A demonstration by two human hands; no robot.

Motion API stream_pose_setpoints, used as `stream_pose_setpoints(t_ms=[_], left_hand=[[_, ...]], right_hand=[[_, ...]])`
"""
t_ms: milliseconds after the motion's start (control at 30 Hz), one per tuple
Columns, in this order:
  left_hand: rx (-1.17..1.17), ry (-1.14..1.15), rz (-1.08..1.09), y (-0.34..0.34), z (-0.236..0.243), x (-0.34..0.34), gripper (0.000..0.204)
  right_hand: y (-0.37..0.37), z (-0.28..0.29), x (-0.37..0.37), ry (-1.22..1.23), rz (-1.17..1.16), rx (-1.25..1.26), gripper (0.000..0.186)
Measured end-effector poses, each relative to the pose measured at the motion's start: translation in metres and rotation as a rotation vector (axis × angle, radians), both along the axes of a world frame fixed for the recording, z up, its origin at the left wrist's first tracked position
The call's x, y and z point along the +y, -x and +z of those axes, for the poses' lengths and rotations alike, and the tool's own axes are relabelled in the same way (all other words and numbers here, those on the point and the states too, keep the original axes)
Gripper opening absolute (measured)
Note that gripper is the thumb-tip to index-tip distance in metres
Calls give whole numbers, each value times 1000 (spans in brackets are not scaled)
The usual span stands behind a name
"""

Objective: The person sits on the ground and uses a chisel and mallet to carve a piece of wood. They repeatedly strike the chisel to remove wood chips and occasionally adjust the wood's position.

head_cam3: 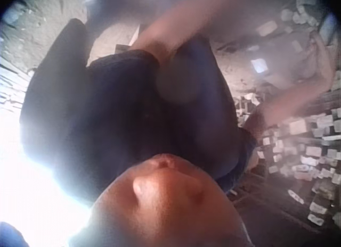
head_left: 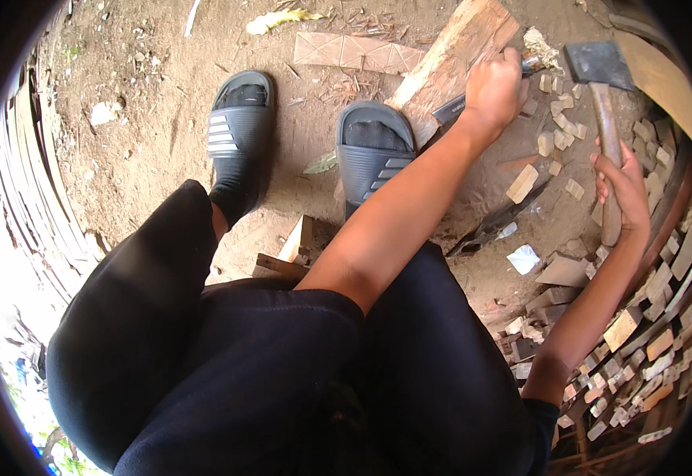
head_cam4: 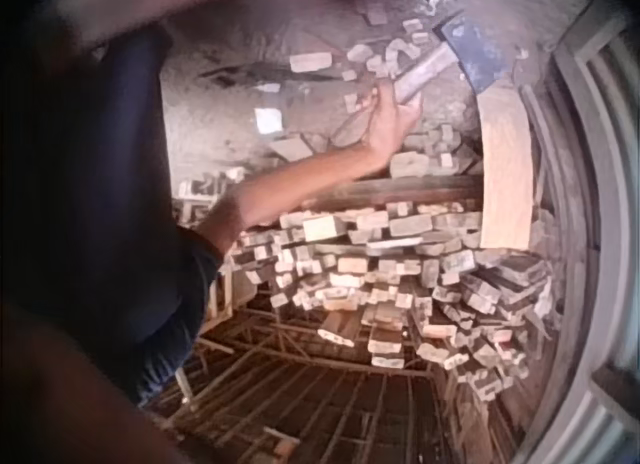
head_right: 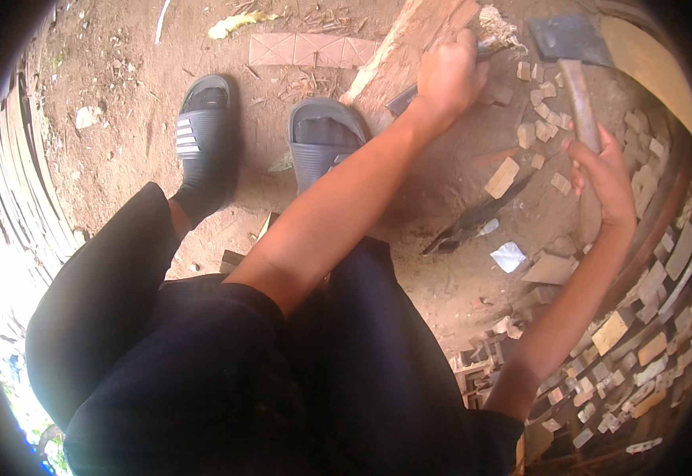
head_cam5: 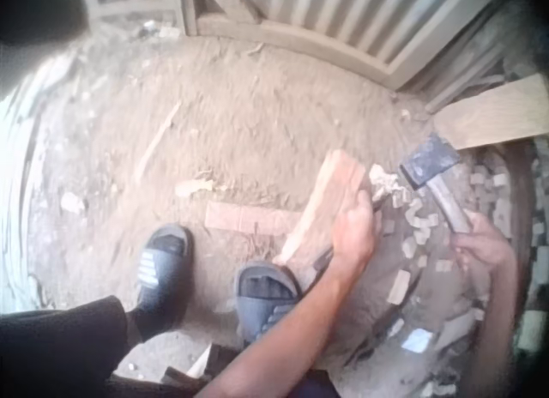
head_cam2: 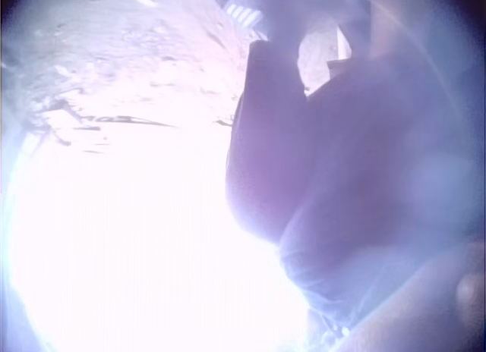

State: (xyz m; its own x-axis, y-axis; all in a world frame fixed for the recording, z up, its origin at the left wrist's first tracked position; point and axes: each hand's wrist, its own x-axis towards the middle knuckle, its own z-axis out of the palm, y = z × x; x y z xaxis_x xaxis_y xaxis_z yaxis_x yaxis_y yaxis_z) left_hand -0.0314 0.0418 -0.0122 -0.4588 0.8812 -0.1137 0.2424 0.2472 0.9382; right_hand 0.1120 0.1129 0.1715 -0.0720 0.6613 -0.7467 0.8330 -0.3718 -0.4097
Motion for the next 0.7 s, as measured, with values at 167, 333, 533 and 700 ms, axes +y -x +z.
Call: stream_pose_setpoints(t_ms=[167, 333, 533, 700], left_hand=[[32, -37, 39, -3, 5, 0, 22], [18, -5, 15, -1, 5, -1, 22], [25, -40, 15, -2, 4, -4, 23], [24, -44, 37, -7, 4, -3, 23]], right_hand=[[10, 1, 6, -207, -165, 75, 33], [15, 6, -12, 60, 32, -32, 33], [6, 12, -1, -94, -8, -3, 33], [13, 3, -13, -123, -155, 126, 28]])
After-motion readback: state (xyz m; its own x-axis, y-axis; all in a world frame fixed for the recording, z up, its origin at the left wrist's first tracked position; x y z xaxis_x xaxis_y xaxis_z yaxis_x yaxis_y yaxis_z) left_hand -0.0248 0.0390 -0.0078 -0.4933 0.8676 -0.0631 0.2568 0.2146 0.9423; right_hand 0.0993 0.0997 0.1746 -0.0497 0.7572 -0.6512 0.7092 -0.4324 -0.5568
